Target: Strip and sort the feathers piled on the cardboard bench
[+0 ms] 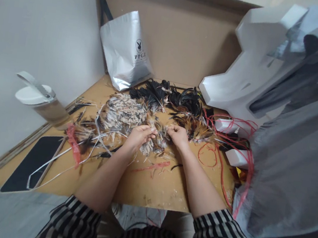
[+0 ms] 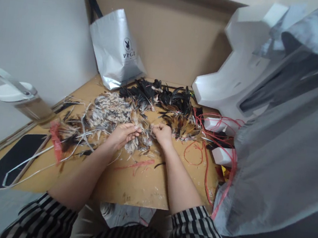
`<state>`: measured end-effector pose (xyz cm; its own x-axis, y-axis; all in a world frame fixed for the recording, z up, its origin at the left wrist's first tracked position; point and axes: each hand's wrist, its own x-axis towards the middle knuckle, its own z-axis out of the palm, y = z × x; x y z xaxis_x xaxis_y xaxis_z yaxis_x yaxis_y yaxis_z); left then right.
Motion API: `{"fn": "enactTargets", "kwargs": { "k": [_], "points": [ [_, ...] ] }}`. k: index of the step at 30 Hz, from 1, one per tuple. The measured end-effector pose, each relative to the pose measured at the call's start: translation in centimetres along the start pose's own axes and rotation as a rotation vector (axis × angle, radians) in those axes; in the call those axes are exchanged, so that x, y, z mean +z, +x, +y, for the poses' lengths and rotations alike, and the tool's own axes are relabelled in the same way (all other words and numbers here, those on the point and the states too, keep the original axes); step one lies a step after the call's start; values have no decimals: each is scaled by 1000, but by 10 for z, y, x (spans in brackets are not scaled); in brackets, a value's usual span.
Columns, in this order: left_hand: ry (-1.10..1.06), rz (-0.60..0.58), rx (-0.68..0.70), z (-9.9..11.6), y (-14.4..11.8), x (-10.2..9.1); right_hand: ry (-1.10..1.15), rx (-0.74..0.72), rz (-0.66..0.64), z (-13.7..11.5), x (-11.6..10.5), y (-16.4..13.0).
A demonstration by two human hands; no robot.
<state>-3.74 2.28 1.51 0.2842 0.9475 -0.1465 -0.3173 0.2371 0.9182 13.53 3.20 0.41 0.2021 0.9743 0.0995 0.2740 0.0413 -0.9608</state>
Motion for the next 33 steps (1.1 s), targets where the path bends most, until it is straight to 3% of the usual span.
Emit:
{"fn": "enactTargets", "kwargs": {
  "k": [4, 9, 21, 33],
  "points": [
    [-15, -8, -33, -2, 0, 1, 249, 33, 43, -14, 3, -5],
    [-52, -32, -70, -4, 0, 2, 427, 57, -30, -29, 13, -18],
    [-72, -113, -69, -10, 1, 1, 393, -2, -72, -26, 26, -24],
    [-49, -69, -82, -8, 0, 3, 494, 68, -119, -22, 21, -19]
  ]
}}
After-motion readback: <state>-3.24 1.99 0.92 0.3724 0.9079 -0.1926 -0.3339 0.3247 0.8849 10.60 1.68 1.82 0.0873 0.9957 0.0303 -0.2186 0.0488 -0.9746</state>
